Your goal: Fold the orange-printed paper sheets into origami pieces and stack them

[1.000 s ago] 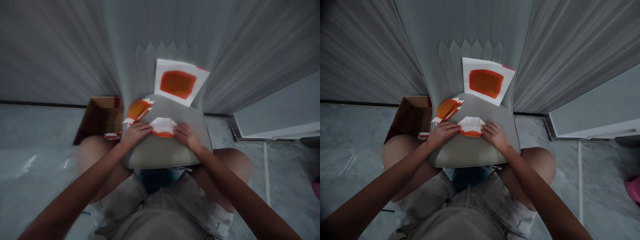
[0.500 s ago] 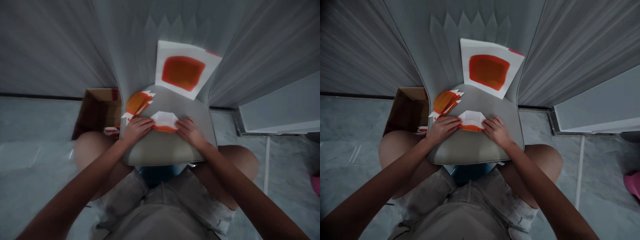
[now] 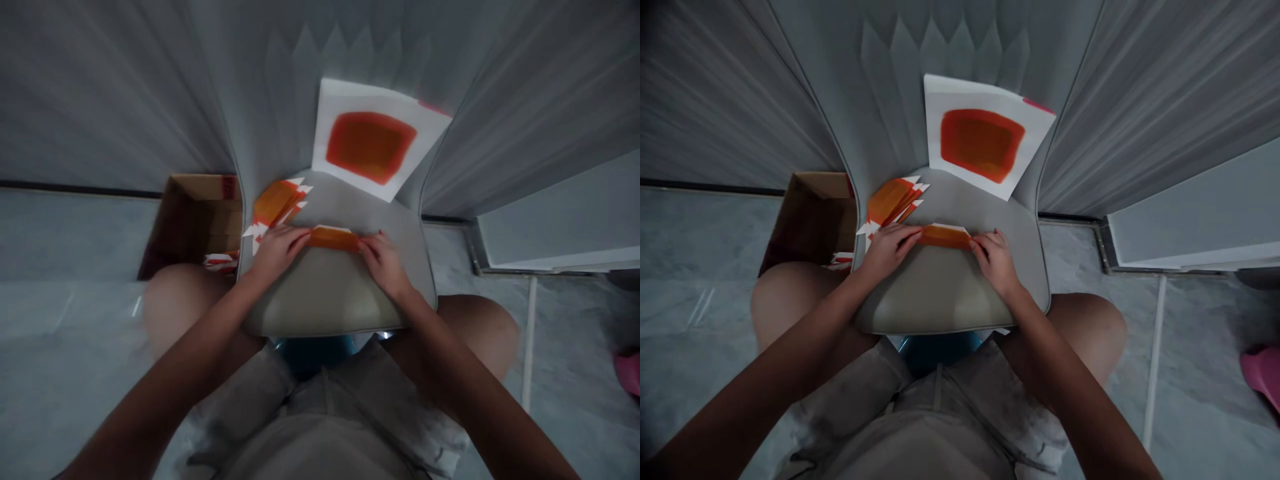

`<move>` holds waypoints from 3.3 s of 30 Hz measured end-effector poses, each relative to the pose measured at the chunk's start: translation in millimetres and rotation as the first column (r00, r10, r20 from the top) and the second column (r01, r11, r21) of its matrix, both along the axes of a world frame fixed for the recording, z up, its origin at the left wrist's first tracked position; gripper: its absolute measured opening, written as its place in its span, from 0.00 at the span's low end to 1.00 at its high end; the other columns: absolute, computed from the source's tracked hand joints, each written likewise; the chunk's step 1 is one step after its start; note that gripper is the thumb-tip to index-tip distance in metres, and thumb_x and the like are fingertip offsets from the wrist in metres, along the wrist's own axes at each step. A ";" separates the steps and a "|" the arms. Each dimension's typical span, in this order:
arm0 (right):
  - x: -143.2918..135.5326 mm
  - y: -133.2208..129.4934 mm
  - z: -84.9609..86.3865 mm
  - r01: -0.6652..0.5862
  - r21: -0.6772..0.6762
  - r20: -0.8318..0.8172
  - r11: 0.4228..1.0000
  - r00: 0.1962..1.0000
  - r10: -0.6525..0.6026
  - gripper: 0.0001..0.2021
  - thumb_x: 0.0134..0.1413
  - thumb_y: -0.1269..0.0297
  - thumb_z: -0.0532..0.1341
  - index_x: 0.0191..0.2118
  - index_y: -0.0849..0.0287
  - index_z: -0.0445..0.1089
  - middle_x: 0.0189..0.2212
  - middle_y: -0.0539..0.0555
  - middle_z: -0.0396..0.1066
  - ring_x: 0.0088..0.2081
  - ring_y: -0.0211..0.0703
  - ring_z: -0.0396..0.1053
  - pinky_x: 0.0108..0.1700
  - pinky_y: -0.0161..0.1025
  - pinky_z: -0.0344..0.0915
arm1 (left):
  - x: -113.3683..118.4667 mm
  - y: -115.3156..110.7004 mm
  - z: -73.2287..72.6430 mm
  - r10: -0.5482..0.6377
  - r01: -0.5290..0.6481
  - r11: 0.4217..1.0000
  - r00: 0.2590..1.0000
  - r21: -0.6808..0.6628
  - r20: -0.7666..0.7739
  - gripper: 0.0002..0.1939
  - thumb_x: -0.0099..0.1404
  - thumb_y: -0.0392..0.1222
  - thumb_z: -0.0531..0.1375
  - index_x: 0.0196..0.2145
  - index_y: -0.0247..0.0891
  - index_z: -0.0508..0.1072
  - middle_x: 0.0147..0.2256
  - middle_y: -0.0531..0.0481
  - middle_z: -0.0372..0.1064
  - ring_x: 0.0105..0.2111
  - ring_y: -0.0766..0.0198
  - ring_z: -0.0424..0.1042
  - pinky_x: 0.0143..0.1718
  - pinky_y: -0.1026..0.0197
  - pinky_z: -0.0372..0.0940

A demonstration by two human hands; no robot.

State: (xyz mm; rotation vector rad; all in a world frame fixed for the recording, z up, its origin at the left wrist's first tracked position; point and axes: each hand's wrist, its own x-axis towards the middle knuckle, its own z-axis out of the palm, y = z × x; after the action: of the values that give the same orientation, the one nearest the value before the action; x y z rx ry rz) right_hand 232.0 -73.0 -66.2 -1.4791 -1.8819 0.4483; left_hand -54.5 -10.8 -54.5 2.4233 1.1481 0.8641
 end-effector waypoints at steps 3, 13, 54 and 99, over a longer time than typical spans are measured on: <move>-11.1 5.2 -4.7 0.122 0.005 -0.051 0.992 0.991 -0.122 0.17 0.72 0.53 0.55 0.50 0.55 0.77 0.41 0.59 0.78 0.46 0.54 0.74 0.58 0.59 0.67 | 12.3 -0.4 -4.0 0.119 -0.118 0.992 0.992 0.034 -0.046 0.16 0.78 0.47 0.54 0.51 0.39 0.80 0.43 0.43 0.79 0.44 0.55 0.76 0.50 0.51 0.70; -16.8 2.0 -10.7 0.137 0.091 0.095 0.986 0.985 -0.145 0.17 0.73 0.59 0.55 0.57 0.53 0.77 0.48 0.62 0.74 0.51 0.55 0.70 0.55 0.55 0.70 | 10.3 -7.8 -7.2 -0.005 0.017 0.996 0.990 0.085 -0.141 0.19 0.76 0.37 0.55 0.60 0.45 0.75 0.59 0.42 0.72 0.61 0.50 0.69 0.64 0.42 0.65; -6.5 -5.4 118.8 -0.516 -0.420 -0.285 0.746 0.856 0.431 0.13 0.59 0.48 0.67 0.36 0.51 0.83 0.31 0.47 0.81 0.33 0.42 0.75 0.37 0.38 0.70 | 18.8 -55.0 95.6 -0.344 0.341 0.640 0.929 -0.689 0.140 0.20 0.69 0.58 0.61 0.39 0.39 0.83 0.29 0.54 0.73 0.27 0.68 0.64 0.26 0.67 0.55; -3.7 69.1 72.6 -0.409 -0.651 -0.700 0.640 0.649 -0.298 0.18 0.46 0.44 0.77 0.34 0.54 0.83 0.34 0.53 0.82 0.41 0.49 0.80 0.49 0.46 0.76 | 48.4 28.4 51.8 0.175 0.134 0.501 0.952 -0.855 0.251 0.23 0.61 0.63 0.68 0.38 0.39 0.85 0.29 0.51 0.76 0.26 0.68 0.67 0.24 0.66 0.56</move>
State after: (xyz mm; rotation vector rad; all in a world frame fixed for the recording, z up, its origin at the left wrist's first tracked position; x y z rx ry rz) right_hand 228.3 -4.0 6.4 -1.3238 -1.0045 1.8158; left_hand -6.1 17.6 -2.7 1.3599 1.1020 0.4371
